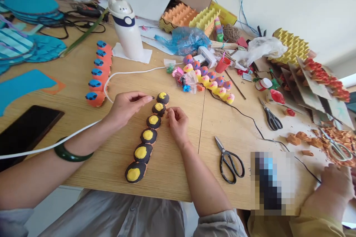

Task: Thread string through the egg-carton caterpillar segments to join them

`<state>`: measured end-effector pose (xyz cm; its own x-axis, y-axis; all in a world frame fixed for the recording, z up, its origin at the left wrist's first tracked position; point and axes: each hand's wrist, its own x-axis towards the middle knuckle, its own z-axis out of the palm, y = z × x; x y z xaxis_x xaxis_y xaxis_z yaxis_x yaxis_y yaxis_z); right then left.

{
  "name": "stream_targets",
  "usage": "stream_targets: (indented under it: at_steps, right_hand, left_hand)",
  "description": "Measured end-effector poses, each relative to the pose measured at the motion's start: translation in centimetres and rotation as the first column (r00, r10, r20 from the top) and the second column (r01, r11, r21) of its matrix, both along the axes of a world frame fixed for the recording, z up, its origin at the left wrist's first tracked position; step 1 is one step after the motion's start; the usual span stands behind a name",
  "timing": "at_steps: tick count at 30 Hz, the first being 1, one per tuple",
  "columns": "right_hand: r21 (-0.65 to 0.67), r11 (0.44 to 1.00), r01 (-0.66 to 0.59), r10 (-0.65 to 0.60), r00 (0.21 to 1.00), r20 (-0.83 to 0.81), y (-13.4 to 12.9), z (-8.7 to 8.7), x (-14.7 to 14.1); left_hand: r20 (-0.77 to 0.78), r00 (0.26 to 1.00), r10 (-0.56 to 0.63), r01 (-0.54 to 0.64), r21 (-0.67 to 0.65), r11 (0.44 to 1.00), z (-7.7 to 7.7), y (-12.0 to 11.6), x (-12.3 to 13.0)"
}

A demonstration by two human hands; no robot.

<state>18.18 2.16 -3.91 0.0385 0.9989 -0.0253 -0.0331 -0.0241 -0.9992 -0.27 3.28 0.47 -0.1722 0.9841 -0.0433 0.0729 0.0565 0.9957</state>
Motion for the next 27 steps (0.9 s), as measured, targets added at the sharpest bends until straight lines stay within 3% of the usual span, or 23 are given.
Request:
stream_targets:
  at_steps: [6,10,17,27]
  right_hand:
    - [0.046,0.999,0.018,-0.02,1.0,0.024,-0.2,0.1,-0.3]
    - [0.039,0.999,0.006,-0.007,1.0,0.017,-0.1,0.1,-0.3]
    - [0.032,0.999,-0.013,0.012,1.0,0.028,0.0,-0.1,-0.3]
    - [0.016,1.0,-0.011,0.01,0.999,0.048,-0.2,0.5,-0.2]
  left_hand:
    - [-0.134,0.987,-0.09,0.099,0.06,0.993,-1.9,2.6,0.4]
    - [-0.202,0.978,-0.052,0.069,0.077,0.995,-3.1,3.6,0.1]
    - [-0.147,0.985,-0.092,0.092,-0.008,0.996,-2.3,3.6,0.2]
    - [-0.128,0.986,-0.108,0.106,-0.023,0.994,-2.2,3.8,0.1]
